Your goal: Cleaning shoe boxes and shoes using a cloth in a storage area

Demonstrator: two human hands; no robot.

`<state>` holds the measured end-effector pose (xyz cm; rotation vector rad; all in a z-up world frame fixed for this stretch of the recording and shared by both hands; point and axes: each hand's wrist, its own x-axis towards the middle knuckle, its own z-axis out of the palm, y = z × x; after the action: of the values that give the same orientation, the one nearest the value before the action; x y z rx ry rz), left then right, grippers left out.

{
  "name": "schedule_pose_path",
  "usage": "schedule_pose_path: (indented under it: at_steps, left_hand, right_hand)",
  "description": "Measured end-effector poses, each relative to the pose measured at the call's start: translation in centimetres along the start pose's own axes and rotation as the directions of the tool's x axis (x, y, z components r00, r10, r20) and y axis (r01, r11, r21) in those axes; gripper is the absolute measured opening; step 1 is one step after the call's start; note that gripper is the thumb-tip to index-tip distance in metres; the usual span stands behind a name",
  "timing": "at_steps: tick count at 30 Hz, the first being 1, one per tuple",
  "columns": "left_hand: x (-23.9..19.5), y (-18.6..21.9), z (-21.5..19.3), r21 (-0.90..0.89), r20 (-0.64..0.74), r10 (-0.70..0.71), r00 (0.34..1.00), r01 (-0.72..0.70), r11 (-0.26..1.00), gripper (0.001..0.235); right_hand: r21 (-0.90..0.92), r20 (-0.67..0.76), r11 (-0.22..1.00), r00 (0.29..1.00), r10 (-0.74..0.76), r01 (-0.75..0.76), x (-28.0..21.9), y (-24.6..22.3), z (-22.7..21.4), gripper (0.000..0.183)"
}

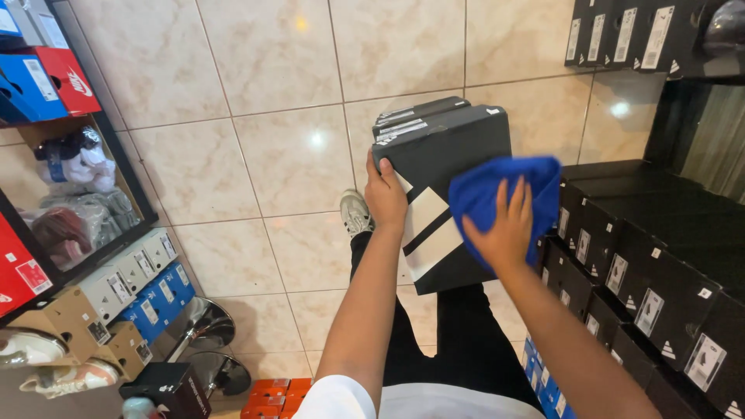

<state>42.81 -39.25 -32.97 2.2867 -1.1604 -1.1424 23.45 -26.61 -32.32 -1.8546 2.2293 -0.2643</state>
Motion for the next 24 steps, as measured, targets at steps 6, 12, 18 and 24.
schedule_pose_path:
  at_steps: [6, 12, 18, 24]
  left_hand:
    - [0.8, -0.1, 0.3, 0.022, -0.027, -0.034, 0.999, 0.035, 0.999, 0.056]
    - [1.0, -1.6, 0.9, 0.007, -0.017, -0.042, 0.999, 0.042, 0.999, 0.058]
    - [1.2, -2.1, 1.0, 0.073, -0.015, -0.053, 0.998, 0.054, 0.996, 0.057]
    - [1.2, -1.4, 1.1, 0.090, -0.061, -0.085, 0.995, 0.090, 0.992, 0.053]
  right_hand:
    - [-0.044, 0.037, 0.995, 0.995, 0.094, -0.092, 8.8, -7.7, 2.9, 0.098]
    - [-0.069, 0.493, 0.997, 0.870, 0.002, 0.037, -13.5, -3.2, 5.2, 0.087]
    - [0.199, 0.116, 0.925, 0.945, 0.306, -0.324, 2.4, 0.5, 0.3, 0.108]
    - [0.655, 0.530, 0.405, 0.770, 0.355, -0.638, 12.5, 4.8, 3.4, 0.055]
